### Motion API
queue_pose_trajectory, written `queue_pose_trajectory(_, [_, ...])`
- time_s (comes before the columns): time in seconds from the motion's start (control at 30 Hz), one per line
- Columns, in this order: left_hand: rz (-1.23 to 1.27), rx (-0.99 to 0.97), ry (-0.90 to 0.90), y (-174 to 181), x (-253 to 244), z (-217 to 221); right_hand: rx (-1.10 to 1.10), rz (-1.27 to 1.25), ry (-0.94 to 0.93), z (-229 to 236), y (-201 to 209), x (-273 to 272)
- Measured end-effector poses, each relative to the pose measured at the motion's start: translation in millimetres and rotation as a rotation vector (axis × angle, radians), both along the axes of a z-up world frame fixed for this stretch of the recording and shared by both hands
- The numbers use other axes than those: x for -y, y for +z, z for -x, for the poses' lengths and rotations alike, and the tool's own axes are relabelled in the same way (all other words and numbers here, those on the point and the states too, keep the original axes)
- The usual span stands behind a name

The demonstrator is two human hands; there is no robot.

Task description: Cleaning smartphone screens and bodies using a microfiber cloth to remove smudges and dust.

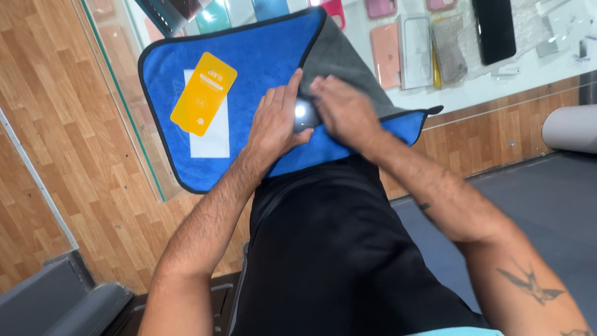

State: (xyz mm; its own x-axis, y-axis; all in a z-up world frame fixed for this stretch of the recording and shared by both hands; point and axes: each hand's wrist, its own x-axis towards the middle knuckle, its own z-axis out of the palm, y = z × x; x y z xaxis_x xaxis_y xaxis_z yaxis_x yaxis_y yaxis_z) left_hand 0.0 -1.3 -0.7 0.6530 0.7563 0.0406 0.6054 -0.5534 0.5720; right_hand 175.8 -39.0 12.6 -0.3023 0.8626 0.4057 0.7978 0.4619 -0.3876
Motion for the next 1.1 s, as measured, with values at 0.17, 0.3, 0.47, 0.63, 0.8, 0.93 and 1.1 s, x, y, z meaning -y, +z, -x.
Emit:
queue_pose_trajectory(0.17, [-0.066, -0.011, 0.003, -3.1, 0.7, 1.5, -0.064, -0.008, 0.090, -3.3, 4.9, 4.2])
queue_pose_trajectory(0.3, [-0.092, -0.010, 0.012, -5.3, 1.3, -0.7, -0.044, -0.024, 0.052, 5.2, -3.9, 2.9])
queue_pose_trajectory(0.47, [-0.053, -0.011, -0.004, -3.4, 2.5, -0.8, -0.121, 0.089, 0.089, -21.7, 14.4, 14.2])
queue_pose_trajectory(0.63, [-0.050, 0.039, 0.029, 9.0, 8.9, 6.6, -0.419, 0.401, -0.296, -75.1, -16.5, 18.2])
queue_pose_trajectory(0.8, [-0.038, 0.042, 0.076, 27.1, 14.0, 24.7, -0.701, 0.432, -0.326, -47.7, 13.0, 16.8])
queue_pose_trajectory(0.93, [0.035, 0.059, 0.093, 20.6, 18.4, 39.6, -0.368, 0.188, 0.027, -6.4, 4.4, 10.2])
queue_pose_trajectory(1.1, [0.010, 0.056, 0.089, 13.0, 18.7, 41.5, -0.250, 0.080, 0.165, 17.4, -22.7, 29.7])
